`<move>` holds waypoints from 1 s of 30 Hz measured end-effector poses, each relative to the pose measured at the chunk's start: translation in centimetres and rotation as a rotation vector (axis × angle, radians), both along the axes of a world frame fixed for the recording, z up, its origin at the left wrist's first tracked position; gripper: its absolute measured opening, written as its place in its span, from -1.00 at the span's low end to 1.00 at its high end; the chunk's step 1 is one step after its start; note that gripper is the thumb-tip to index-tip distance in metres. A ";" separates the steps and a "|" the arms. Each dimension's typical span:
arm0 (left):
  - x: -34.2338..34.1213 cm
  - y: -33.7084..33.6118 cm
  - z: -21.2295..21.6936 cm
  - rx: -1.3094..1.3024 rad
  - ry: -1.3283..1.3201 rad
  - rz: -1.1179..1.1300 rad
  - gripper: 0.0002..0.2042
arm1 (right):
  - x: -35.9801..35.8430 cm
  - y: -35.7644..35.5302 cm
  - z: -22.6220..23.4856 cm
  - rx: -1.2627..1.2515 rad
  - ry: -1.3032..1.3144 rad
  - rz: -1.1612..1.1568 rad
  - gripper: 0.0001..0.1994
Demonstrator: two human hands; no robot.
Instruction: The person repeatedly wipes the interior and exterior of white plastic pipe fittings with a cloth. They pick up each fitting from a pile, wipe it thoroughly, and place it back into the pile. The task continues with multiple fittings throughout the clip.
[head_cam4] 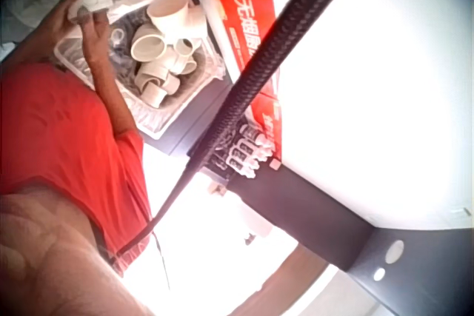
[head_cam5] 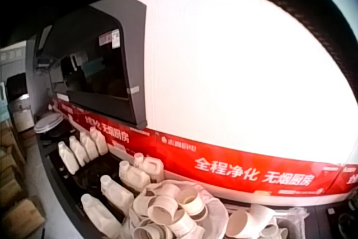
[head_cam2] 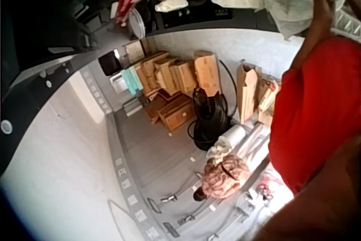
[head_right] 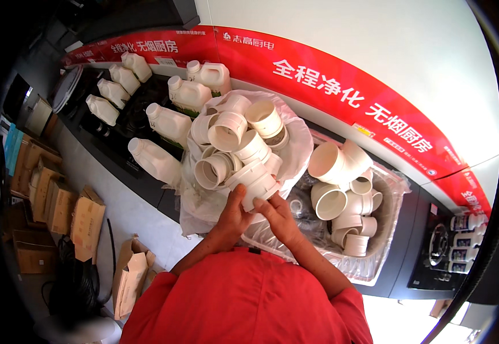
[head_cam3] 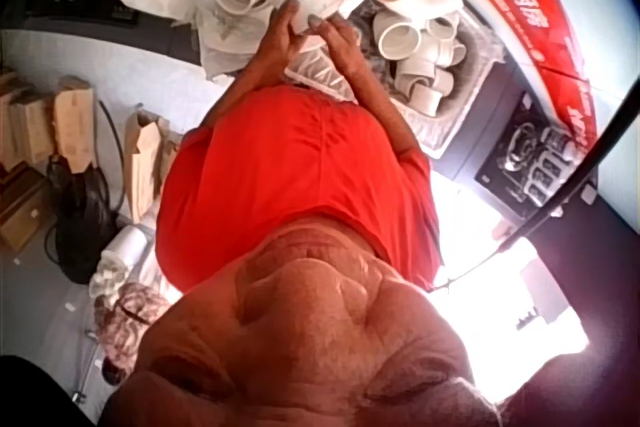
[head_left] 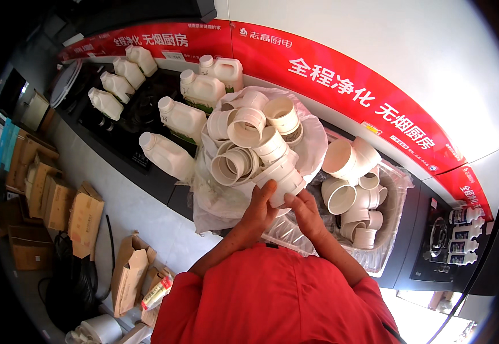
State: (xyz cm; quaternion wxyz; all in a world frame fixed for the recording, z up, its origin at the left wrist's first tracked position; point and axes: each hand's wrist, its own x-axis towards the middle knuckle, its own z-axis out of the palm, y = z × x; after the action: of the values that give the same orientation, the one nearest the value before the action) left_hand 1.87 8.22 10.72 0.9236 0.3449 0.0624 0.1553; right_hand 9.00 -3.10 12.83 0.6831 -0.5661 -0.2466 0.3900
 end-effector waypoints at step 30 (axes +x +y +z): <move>-0.5 -0.7 0.8 -0.080 0.073 0.021 -0.50 | -0.9 -0.4 -1.7 0.020 -0.202 -0.009 -0.57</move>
State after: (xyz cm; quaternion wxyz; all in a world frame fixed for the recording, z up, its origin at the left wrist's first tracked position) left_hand 1.37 7.50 11.53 0.9320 0.3127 0.1060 0.1496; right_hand 8.12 -3.51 11.18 0.6623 -0.5968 -0.3156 0.3251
